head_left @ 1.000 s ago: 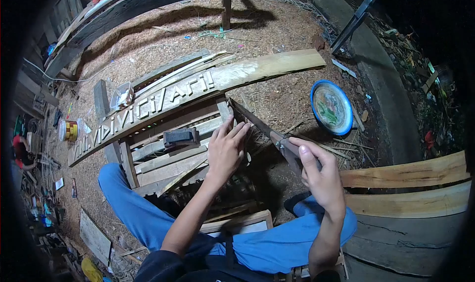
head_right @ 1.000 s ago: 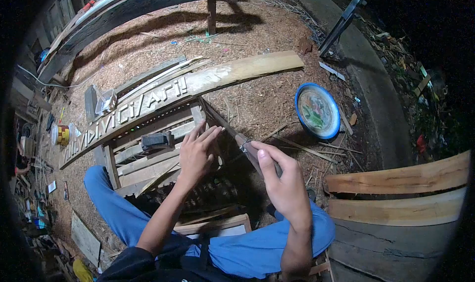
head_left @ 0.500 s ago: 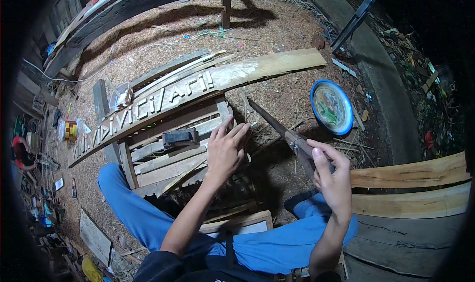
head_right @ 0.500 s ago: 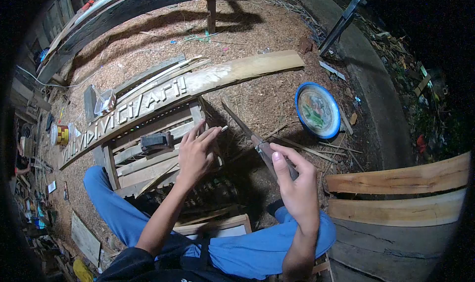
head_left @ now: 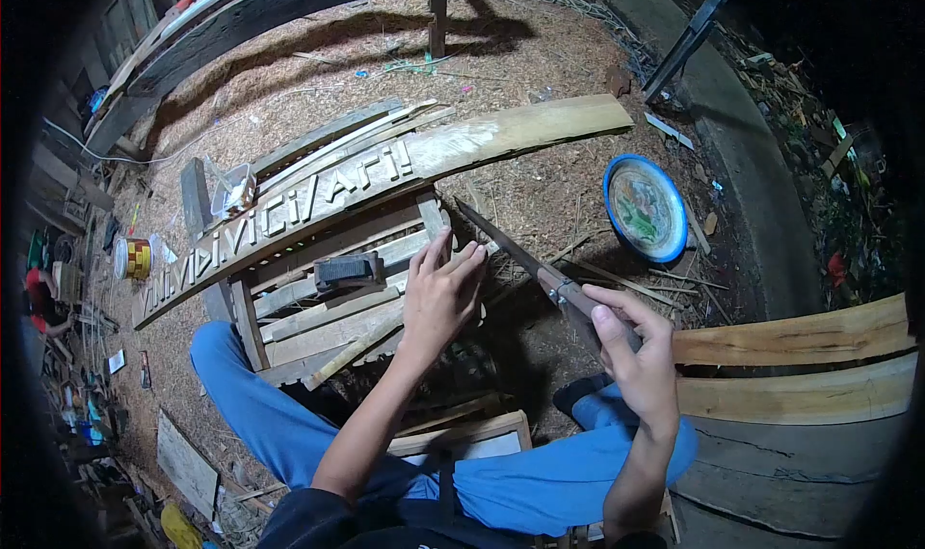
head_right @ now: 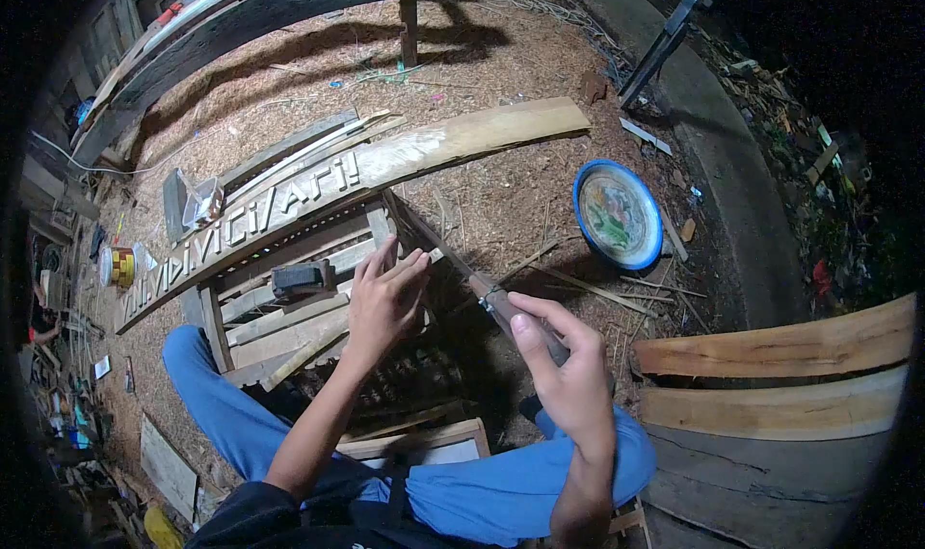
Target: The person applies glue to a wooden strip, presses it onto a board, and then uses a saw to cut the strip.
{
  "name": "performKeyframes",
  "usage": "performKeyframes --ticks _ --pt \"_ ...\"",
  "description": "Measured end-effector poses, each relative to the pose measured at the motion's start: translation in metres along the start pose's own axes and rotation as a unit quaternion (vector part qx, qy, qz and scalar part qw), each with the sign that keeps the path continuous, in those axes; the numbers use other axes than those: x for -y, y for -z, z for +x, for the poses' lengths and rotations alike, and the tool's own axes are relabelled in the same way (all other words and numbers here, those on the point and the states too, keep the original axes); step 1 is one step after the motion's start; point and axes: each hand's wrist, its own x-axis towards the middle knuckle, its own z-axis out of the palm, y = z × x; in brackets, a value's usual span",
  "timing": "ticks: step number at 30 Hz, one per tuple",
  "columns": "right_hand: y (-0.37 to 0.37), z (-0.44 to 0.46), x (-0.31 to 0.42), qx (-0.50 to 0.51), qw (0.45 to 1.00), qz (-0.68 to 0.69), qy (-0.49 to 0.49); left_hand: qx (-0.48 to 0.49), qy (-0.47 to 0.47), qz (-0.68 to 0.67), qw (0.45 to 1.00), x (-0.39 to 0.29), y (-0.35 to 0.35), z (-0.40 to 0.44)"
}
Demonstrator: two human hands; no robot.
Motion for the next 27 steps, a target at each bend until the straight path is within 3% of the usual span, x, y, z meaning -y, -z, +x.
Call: performKeyframes --ticks 15,22,23,27 --pt "-0.025 0.003 -0.02 0.053 0.996 -0.077 0.014 0.037 0.004 -0.008 0.999 0.001 0.005 0.0" --pt "-0.026 0.001 -0.017 0.051 0.994 -0.094 0.031 0.043 0.006 0.011 0.999 -0.004 0.01 0.002" --pt "-0.027 0.001 -0.024 0.033 0.992 -0.095 0.074 0.048 0.006 0.011 0.999 -0.004 0.01 0.002" --pt "-0.049 0.012 -0.035 0.021 0.995 -0.086 0.044 0.037 0.002 -0.002 0.999 -0.003 0.005 0.002"
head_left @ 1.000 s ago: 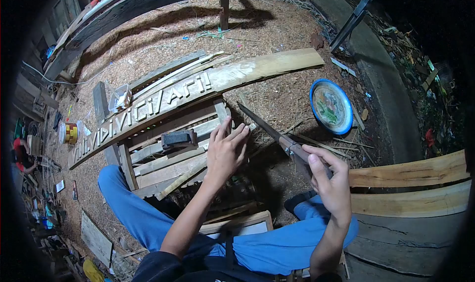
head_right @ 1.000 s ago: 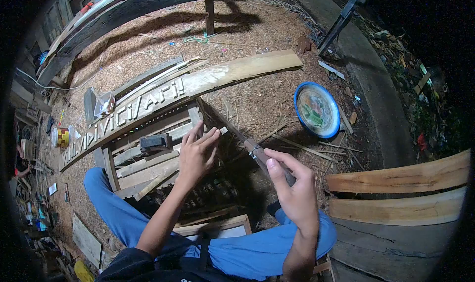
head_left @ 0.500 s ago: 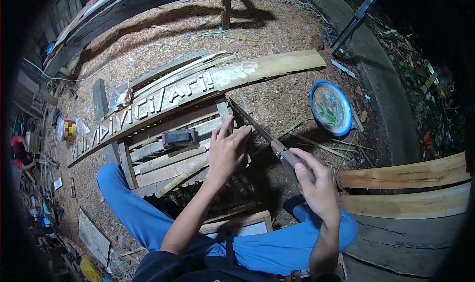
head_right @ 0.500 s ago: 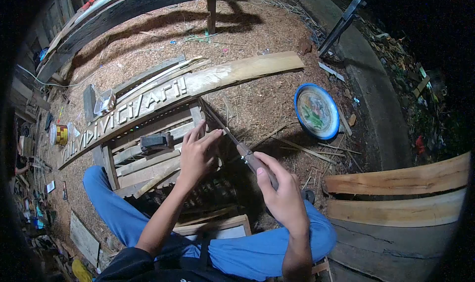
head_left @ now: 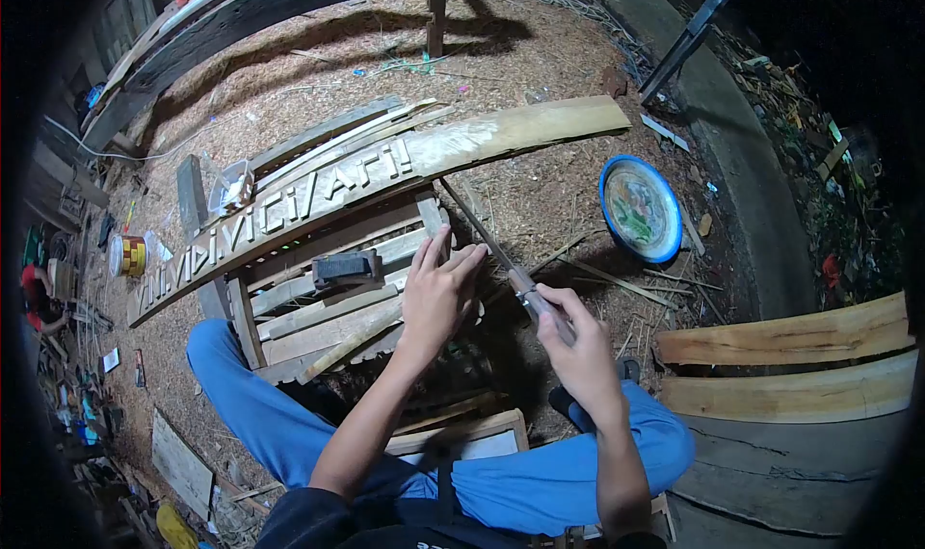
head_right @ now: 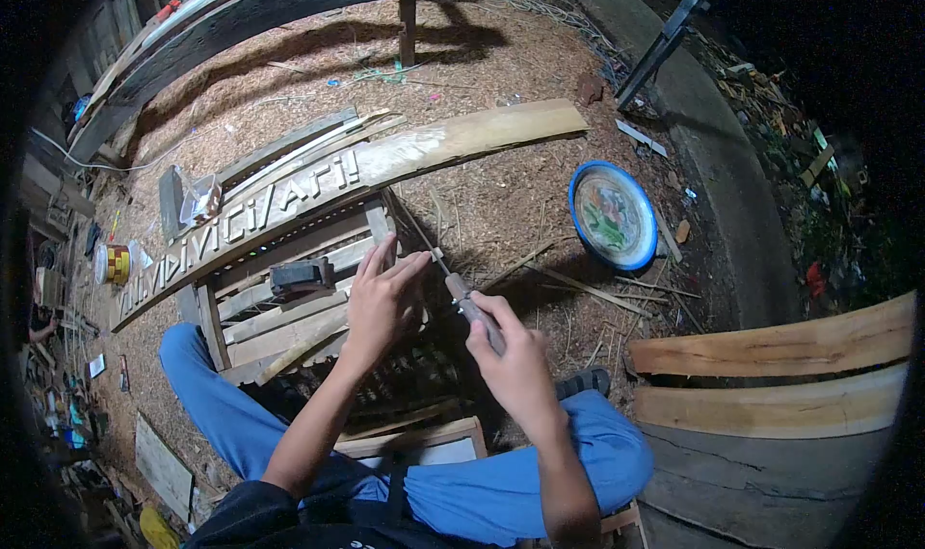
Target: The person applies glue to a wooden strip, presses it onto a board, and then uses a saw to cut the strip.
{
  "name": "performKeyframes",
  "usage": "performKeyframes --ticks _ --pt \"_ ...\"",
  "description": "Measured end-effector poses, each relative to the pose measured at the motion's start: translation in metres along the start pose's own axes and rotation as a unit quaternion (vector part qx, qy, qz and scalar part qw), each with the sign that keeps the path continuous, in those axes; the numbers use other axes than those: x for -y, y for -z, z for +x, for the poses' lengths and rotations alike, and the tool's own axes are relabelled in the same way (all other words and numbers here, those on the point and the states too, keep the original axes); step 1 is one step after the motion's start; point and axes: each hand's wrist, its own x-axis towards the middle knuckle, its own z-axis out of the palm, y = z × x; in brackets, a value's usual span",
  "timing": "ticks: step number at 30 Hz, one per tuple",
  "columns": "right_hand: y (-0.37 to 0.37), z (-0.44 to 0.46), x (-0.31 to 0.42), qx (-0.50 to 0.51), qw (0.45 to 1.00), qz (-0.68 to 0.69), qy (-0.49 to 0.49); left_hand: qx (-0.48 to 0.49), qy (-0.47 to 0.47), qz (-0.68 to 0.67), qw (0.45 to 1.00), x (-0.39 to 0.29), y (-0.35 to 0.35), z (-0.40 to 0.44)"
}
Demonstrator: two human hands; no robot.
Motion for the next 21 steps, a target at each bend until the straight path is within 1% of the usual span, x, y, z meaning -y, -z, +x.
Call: performKeyframes --ticks 5,7,9,11,13,16,19,20,21 --pt "0.011 -0.007 0.008 0.021 1.0 -0.024 0.001 -0.011 0.004 -0.012 1.0 0.003 -0.002 -0.002" --pt "0.015 -0.009 0.015 0.033 0.999 -0.032 -0.028 0.002 0.013 -0.015 1.0 0.002 0.003 -0.001" --pt "0.007 -0.004 0.006 0.029 0.998 -0.03 -0.038 0.011 0.012 -0.015 1.0 0.001 0.003 -0.001" --pt "-0.005 0.002 -0.016 -0.009 0.999 -0.011 0.038 0.005 0.002 -0.001 1.0 0.001 -0.002 -0.002" --pt "0.004 -0.001 -0.004 -0.005 0.999 -0.023 0.038 0.004 0.008 -0.002 1.0 0.0 0.0 0.0" --pt "0.023 -0.01 0.02 0.046 0.998 -0.017 -0.05 0.001 0.006 -0.003 1.0 0.0 0.002 0.0" --pt "0.015 -0.009 0.017 0.029 0.998 -0.037 -0.029 -0.004 0.009 -0.01 1.0 0.0 -0.001 -0.001" --pt "0.007 -0.006 0.008 0.012 0.999 -0.033 -0.003 -0.006 0.007 -0.006 1.0 -0.001 0.0 -0.001" --pt "0.008 -0.006 0.006 0.007 0.999 -0.033 -0.006 -0.007 0.004 -0.002 1.0 -0.001 0.0 0.0"
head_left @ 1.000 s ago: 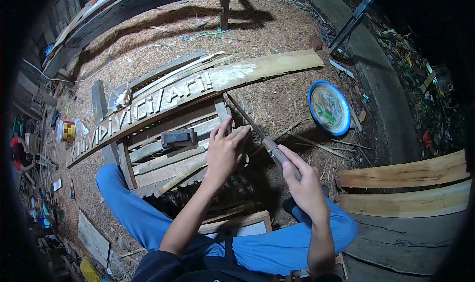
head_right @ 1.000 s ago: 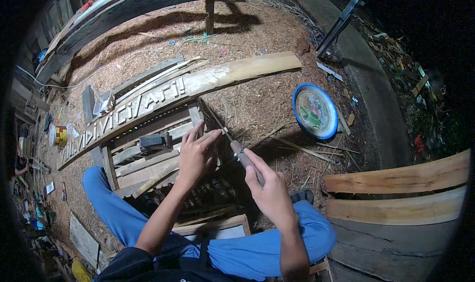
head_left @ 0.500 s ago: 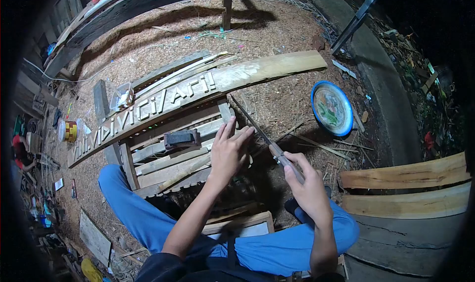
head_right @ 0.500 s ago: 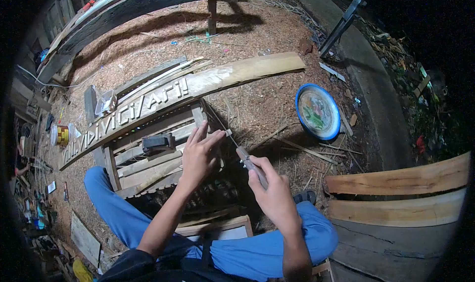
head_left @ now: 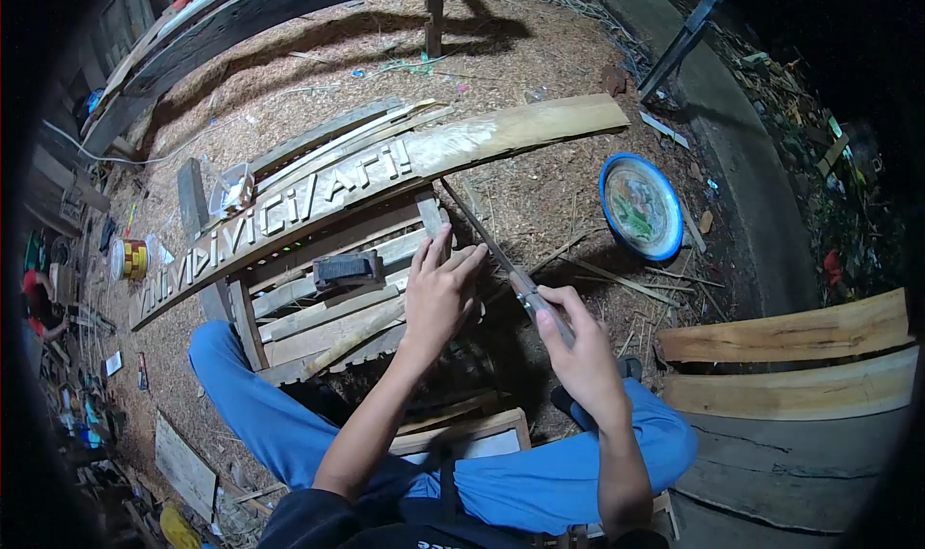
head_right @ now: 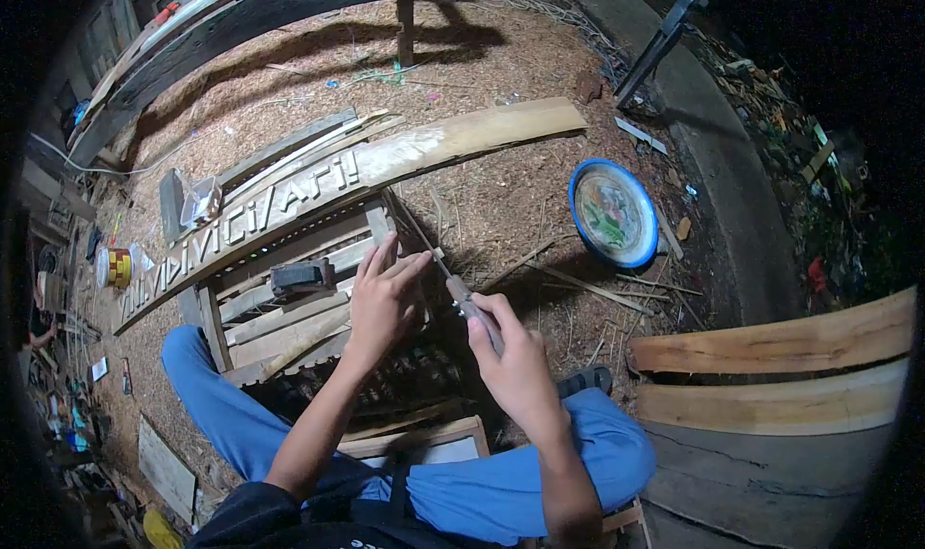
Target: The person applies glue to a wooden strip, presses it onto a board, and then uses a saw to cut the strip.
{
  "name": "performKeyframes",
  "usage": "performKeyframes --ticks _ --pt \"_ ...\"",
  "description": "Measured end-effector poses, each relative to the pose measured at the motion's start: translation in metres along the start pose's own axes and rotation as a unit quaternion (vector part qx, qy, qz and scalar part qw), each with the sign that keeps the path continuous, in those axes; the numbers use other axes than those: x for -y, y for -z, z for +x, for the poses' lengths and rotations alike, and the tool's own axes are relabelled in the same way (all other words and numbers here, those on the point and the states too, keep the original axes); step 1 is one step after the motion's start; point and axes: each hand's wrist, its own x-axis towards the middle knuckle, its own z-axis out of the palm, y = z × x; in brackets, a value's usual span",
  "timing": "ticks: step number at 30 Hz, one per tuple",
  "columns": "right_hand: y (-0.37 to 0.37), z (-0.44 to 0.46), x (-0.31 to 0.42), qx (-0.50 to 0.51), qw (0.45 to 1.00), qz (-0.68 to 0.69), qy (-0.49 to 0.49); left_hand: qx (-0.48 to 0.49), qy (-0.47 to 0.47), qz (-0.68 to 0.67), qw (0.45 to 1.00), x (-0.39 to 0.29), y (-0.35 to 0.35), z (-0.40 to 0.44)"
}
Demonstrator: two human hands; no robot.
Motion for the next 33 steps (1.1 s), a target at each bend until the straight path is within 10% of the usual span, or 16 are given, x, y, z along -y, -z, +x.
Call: performKeyframes --ticks 33 --pt "0.019 -0.004 0.008 -0.013 1.0 -0.001 0.01 -0.004 0.007 -0.022 1.0 0.0 0.0 0.001"
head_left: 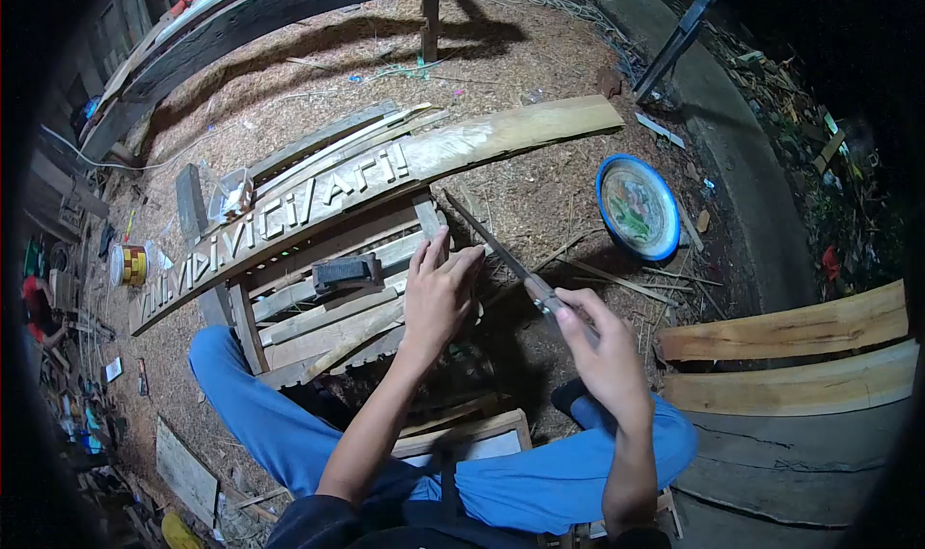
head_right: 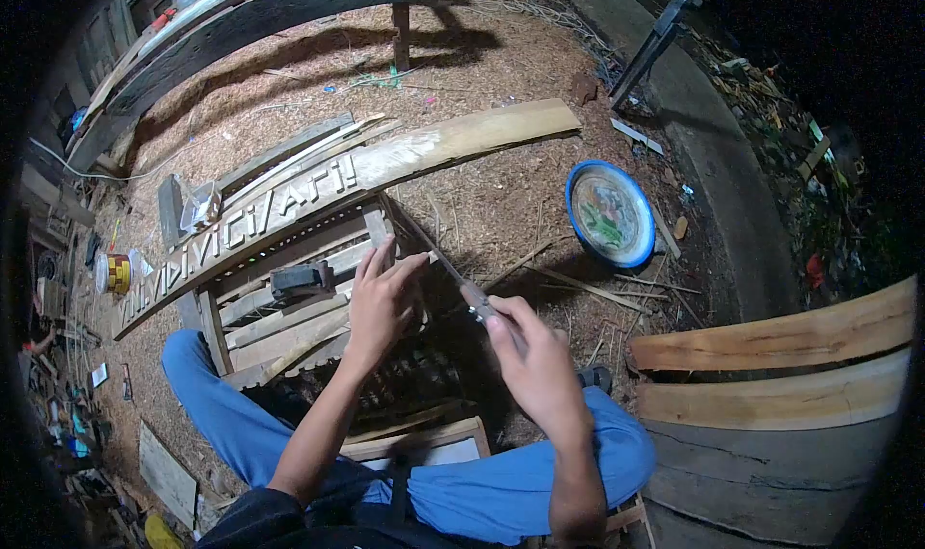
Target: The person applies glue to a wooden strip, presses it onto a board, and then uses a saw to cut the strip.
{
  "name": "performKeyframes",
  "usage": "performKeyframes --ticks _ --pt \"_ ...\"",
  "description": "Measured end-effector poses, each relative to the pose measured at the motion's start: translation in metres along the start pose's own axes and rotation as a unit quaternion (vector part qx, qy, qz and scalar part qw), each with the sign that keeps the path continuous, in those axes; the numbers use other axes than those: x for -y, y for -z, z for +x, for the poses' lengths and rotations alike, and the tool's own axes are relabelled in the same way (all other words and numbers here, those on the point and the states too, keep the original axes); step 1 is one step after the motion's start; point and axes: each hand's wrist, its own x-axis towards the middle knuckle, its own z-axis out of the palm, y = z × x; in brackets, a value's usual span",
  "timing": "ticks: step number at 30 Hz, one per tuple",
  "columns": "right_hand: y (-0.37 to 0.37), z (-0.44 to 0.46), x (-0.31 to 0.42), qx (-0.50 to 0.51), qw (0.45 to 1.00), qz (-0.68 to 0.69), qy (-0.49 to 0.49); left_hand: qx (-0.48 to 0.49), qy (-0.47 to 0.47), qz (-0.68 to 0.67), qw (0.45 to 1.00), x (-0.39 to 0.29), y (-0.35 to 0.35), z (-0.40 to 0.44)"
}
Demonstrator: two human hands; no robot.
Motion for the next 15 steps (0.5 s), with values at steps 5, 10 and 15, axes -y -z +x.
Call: performKeyframes --ticks 5,10,15 --pt "0.001 0.001 0.002 0.019 0.999 0.0 -0.031 -0.002 -0.003 -0.015 1.0 0.003 -0.002 -0.001" --pt "-0.015 -0.01 -0.016 -0.049 0.995 0.071 0.05 0.005 -0.017 -0.013 1.0 0.005 0.008 -0.006" --pt "-0.031 -0.047 -0.022 -0.086 0.97 0.202 -0.102 0.012 -0.018 -0.052 0.998 0.021 0.03 -0.02"
